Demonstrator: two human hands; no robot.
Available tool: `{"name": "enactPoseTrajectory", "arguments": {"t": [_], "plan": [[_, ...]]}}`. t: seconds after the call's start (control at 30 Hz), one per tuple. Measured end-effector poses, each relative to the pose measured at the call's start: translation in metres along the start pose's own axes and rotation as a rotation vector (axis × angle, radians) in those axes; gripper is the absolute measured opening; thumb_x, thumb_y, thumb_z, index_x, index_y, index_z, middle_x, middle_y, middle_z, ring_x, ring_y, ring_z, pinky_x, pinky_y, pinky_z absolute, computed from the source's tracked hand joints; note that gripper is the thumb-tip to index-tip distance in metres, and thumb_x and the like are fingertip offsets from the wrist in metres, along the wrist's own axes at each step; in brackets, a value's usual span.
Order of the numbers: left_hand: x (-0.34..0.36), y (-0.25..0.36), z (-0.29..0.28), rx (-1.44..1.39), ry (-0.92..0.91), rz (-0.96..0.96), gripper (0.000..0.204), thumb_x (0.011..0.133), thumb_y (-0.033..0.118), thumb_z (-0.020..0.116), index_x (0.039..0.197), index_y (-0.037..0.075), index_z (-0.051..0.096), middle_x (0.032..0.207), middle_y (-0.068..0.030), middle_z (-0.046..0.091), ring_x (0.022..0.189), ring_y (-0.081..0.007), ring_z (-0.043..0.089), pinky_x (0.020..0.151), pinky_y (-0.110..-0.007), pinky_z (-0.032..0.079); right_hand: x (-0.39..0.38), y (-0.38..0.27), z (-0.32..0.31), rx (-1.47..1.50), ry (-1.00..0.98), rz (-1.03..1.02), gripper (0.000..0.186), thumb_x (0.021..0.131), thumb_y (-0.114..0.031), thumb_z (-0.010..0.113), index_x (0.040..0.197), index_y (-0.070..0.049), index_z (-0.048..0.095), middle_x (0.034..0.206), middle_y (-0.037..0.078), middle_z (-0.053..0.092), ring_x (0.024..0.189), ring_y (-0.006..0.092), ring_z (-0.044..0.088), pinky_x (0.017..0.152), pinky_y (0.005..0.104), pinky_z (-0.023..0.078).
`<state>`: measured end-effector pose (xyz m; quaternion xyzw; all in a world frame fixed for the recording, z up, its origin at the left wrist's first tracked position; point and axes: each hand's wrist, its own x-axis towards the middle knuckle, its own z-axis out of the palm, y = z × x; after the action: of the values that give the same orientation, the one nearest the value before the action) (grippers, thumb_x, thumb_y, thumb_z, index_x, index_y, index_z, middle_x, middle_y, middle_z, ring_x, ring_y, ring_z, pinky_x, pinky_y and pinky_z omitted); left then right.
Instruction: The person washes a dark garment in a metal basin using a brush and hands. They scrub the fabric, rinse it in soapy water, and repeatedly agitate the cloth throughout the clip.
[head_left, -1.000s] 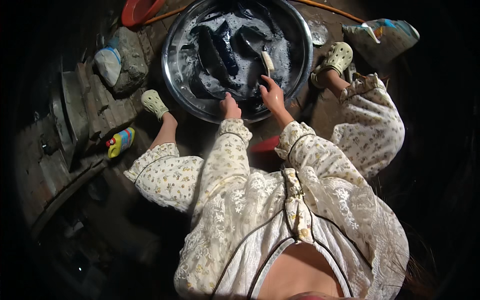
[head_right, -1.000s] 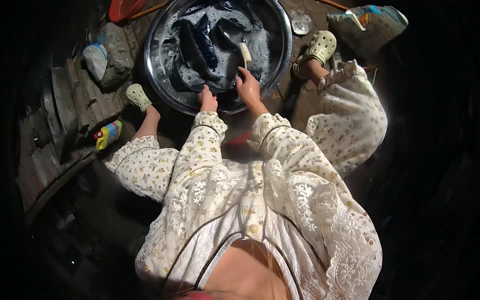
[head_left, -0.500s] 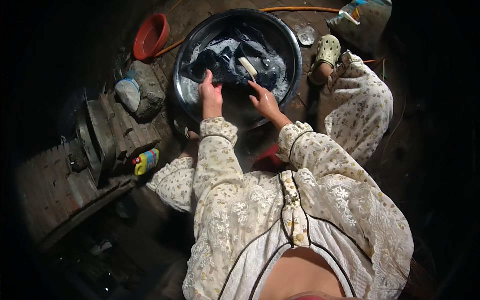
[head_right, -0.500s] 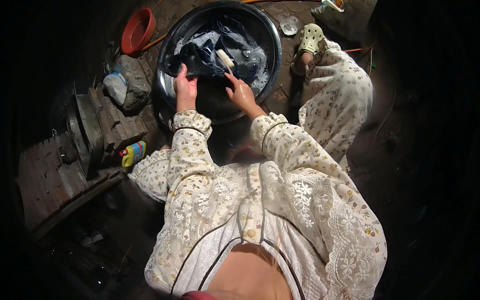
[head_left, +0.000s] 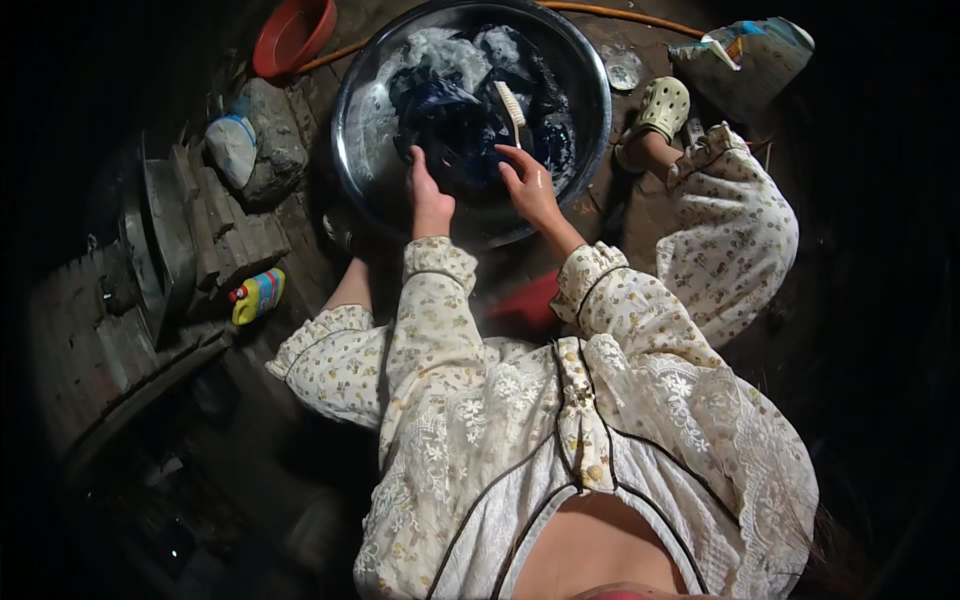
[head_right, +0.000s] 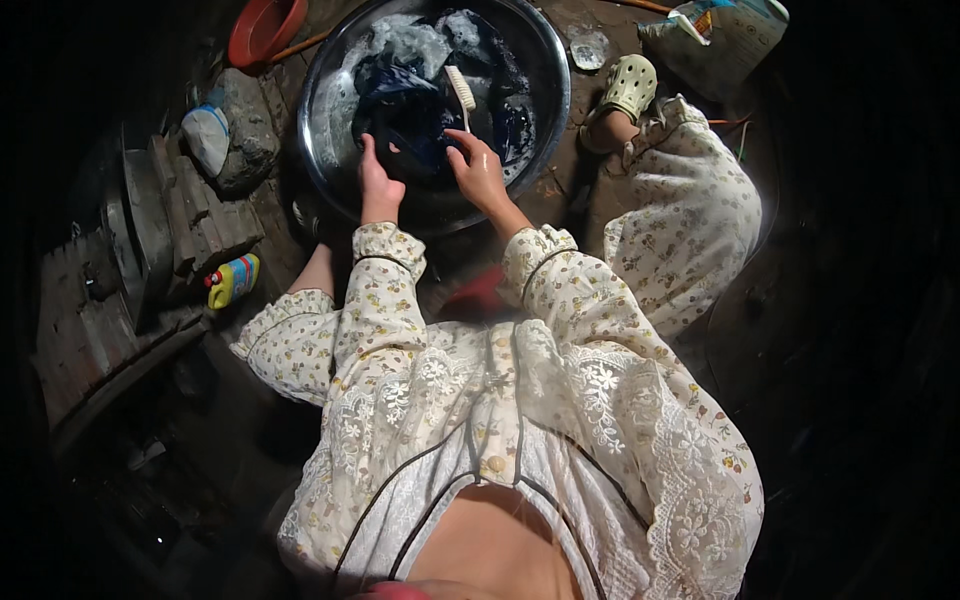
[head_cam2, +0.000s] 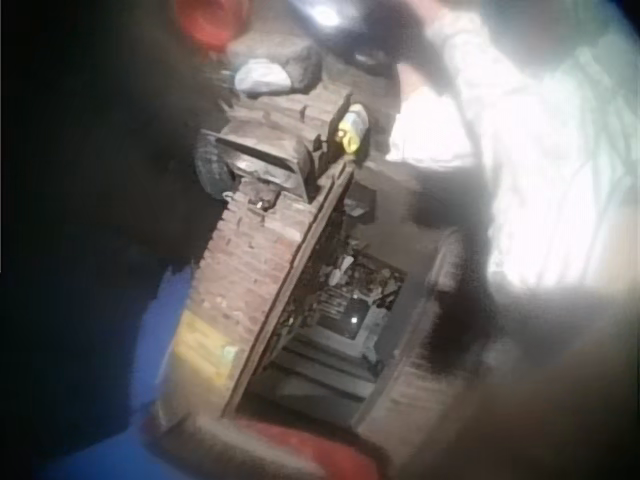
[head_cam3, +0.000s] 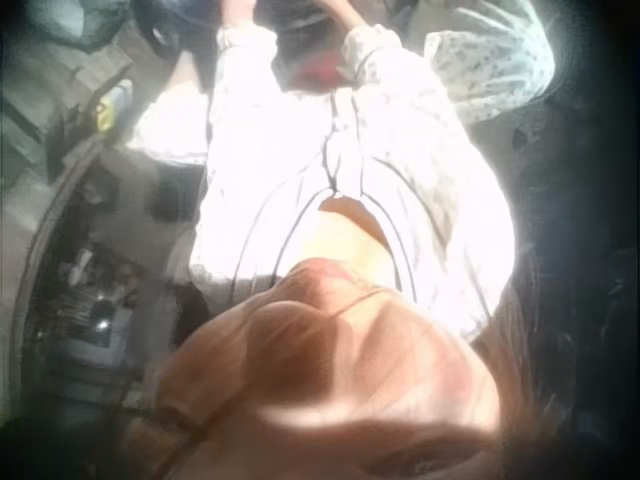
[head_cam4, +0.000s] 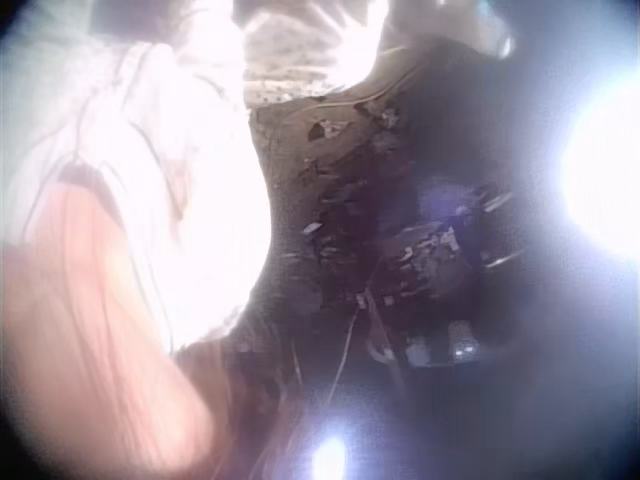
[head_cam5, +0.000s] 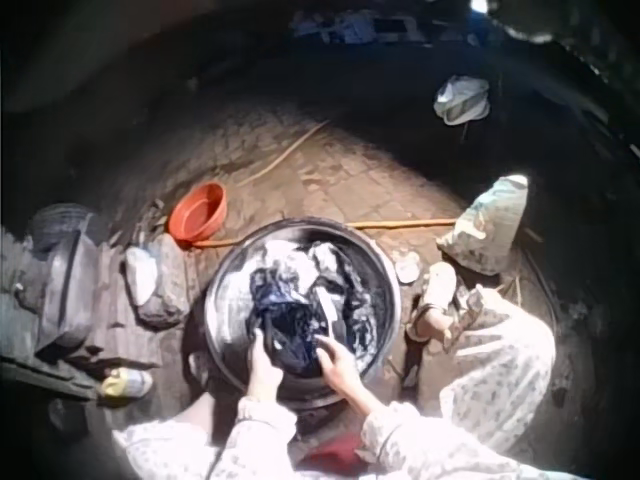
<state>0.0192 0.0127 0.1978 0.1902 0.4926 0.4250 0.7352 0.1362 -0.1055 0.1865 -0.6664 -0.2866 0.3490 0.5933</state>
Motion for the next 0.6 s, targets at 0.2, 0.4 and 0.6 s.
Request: {"name": "enactPoseTrajectory", "arguments": {"t": [0.2, 0.4, 0.6], "plan": [[-0.04, -0.052, -0.012, 1.341, 0.007, 0.482, 0.032, 0.09, 0.022, 0.051, 0.097, -0.008, 0.055, 0.094, -0.0223, 0.062, 0.086, -0.0339, 0.058, 0.075, -0.04, 0.046, 0.002, 0.016, -0.001, -0.03, -0.042, 0.15, 0.039, 0.083, -0.035, 0.064, 0.098, 0.001, 0.064, 0.08, 0.01, 0.065, 0.075, 0.0153, 0.06, 0.067, 0.0293, 0.047], [-0.062, -0.073, -0.016, 1.678, -0.61, 0.506, 0.058, 0.071, 0.001, 0.054, 0.128, 0.001, 0.043, 0.123, -0.0218, 0.045, 0.117, -0.0399, 0.04, 0.1, -0.042, 0.034, -0.005, 0.036, -0.012, -0.214, 0.13, 0.276, 0.045, 0.075, -0.04, 0.071, 0.061, 0.001, 0.062, 0.05, 0.006, 0.055, 0.048, 0.014, 0.055, 0.045, 0.0289, 0.041], [0.023, -0.063, -0.095, 1.29, -0.562, 0.46, 0.058, 0.075, 0.019, 0.067, 0.128, 0.006, 0.046, 0.121, -0.0187, 0.051, 0.114, -0.0343, 0.048, 0.094, -0.04, 0.039, -0.002, -0.02, -0.007, 0.227, -0.153, 0.366, 0.035, 0.077, -0.028, 0.072, 0.078, 0.006, 0.063, 0.065, 0.002, 0.058, 0.06, 0.0066, 0.049, 0.053, 0.0273, 0.041]]}}
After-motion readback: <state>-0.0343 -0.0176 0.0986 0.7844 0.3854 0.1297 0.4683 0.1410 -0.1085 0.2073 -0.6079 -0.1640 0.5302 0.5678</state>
